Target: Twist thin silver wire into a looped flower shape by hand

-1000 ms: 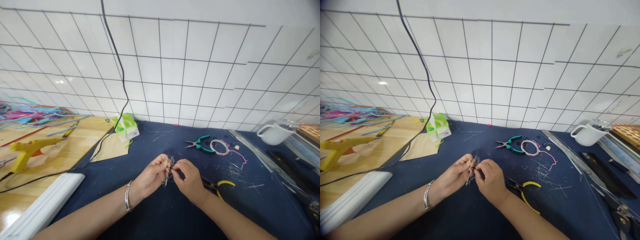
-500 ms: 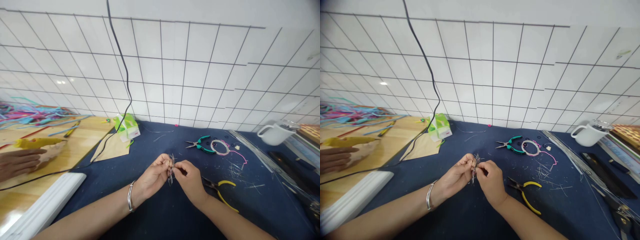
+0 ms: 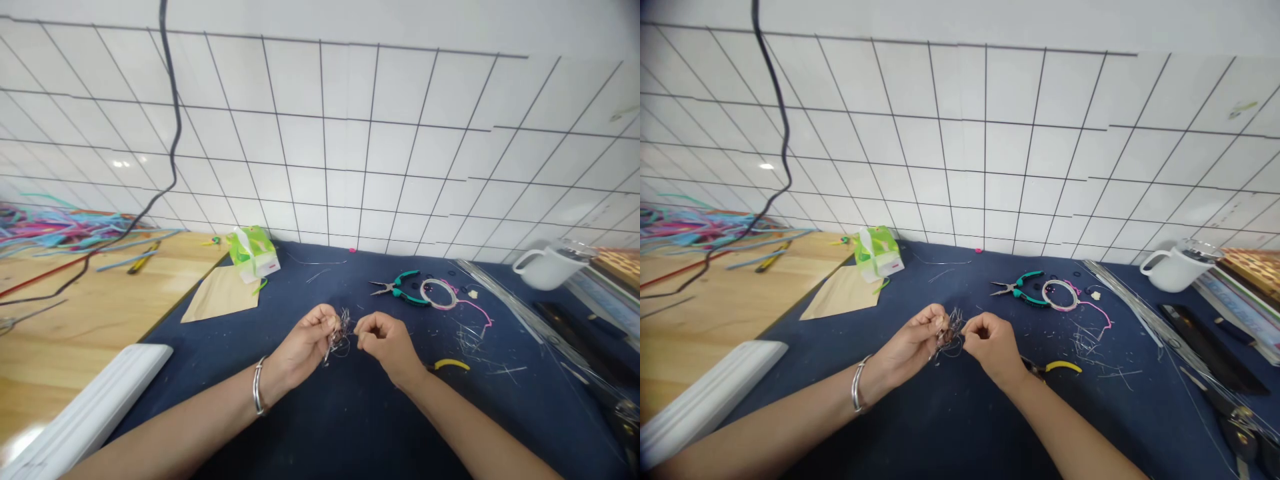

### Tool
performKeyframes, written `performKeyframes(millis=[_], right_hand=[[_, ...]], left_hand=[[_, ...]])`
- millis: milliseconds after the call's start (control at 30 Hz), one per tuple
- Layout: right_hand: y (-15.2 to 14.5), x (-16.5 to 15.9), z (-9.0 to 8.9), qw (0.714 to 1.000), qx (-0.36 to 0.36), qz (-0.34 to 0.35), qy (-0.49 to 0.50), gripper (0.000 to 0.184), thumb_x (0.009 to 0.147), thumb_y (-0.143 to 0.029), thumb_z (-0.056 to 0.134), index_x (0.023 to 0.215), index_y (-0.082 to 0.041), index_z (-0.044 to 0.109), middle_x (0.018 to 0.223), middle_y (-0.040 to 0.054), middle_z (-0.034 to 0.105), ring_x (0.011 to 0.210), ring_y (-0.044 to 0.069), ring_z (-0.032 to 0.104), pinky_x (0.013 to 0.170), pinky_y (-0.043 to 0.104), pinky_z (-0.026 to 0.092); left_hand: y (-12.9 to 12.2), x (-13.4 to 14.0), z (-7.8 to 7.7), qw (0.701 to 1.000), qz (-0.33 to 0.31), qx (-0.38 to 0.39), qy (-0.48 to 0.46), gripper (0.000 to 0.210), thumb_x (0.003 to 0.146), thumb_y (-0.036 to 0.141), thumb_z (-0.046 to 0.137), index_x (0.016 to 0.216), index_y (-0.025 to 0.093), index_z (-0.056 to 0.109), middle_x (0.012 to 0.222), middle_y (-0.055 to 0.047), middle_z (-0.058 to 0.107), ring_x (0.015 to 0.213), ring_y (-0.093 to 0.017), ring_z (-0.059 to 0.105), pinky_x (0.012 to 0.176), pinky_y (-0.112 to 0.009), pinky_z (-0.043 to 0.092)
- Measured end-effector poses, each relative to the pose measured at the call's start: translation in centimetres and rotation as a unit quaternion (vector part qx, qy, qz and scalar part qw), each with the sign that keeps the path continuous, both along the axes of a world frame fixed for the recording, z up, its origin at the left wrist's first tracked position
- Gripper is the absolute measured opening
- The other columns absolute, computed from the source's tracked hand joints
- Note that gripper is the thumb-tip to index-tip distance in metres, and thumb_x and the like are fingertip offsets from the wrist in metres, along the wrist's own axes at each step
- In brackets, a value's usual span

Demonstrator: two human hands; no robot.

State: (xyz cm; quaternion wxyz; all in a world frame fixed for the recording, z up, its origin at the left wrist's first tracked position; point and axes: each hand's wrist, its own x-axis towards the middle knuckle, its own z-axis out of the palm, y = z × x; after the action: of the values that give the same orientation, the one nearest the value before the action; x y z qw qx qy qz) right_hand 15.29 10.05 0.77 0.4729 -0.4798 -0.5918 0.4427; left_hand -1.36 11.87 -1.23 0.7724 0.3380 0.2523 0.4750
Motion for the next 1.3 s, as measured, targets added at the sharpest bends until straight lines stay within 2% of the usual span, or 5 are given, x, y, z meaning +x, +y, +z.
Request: performKeyframes(millis=[167,467,1000,1133,1300], right_hand=[[0.1,0.2,0.2,0.998,0.0,-0.03,-0.054,0.009,0.069,-0.013,0.051,0.066,-0.016,0.059,0.063,-0.0011,0.059,0.054,0.01,0.05,0.051,0.02,0.041],[-0.9,-0.6,0.0,0.962,0.186,-0.007,-0.199,0.017,0.08,-0.016,0.05,0.079,-0.022,0.066,0.076,0.0026,0.061,0.073,0.014,0.056,0.07,0.025,0.045],[-1.0,-1.4,-0.2,0.987,0.037,-0.059,-0.146,0.009,0.07,-0.016,0.055,0.065,-0.018,0.062,0.063,-0.0003,0.06,0.06,0.012,0.054,0.057,0.021,0.043],[-0.8,-1.1,0.2,0.99,0.003,-0.01,-0.141,0.012,0.073,-0.017,0.052,0.064,-0.017,0.06,0.059,-0.0016,0.057,0.056,0.011,0.051,0.054,0.02,0.041],[-0.2,0.1,-0.2,0.954,0.128,-0.045,-0.267,0.012,0.068,-0.009,0.048,0.062,-0.017,0.054,0.063,-0.0008,0.054,0.06,0.011,0.048,0.058,0.022,0.038]], left_hand=[[0.0,0.0,0.1,1.0,-0.005,-0.006,-0.013,0.007,0.079,0.018,0.059,0.079,0.015,0.053,0.072,0.0,0.051,0.063,-0.009,0.049,0.061,-0.021,0.039],[-0.4,0.5,-0.1,0.999,-0.003,-0.021,-0.027,0.006,0.08,0.019,0.058,0.08,0.017,0.053,0.076,0.0,0.052,0.069,-0.01,0.05,0.066,-0.021,0.041],[-0.9,1.1,0.1,1.0,0.001,0.008,-0.012,0.006,0.081,0.016,0.055,0.077,0.016,0.051,0.073,0.0,0.049,0.067,-0.01,0.047,0.065,-0.022,0.038],[-0.7,0.8,0.1,1.0,-0.007,0.013,-0.003,0.006,0.081,0.016,0.056,0.077,0.016,0.051,0.072,0.0,0.049,0.067,-0.01,0.047,0.065,-0.022,0.037],[-0.4,0.3,0.6,0.998,-0.021,0.037,0.045,0.007,0.079,0.017,0.058,0.075,0.015,0.053,0.07,0.0,0.051,0.069,-0.011,0.047,0.068,-0.023,0.036]])
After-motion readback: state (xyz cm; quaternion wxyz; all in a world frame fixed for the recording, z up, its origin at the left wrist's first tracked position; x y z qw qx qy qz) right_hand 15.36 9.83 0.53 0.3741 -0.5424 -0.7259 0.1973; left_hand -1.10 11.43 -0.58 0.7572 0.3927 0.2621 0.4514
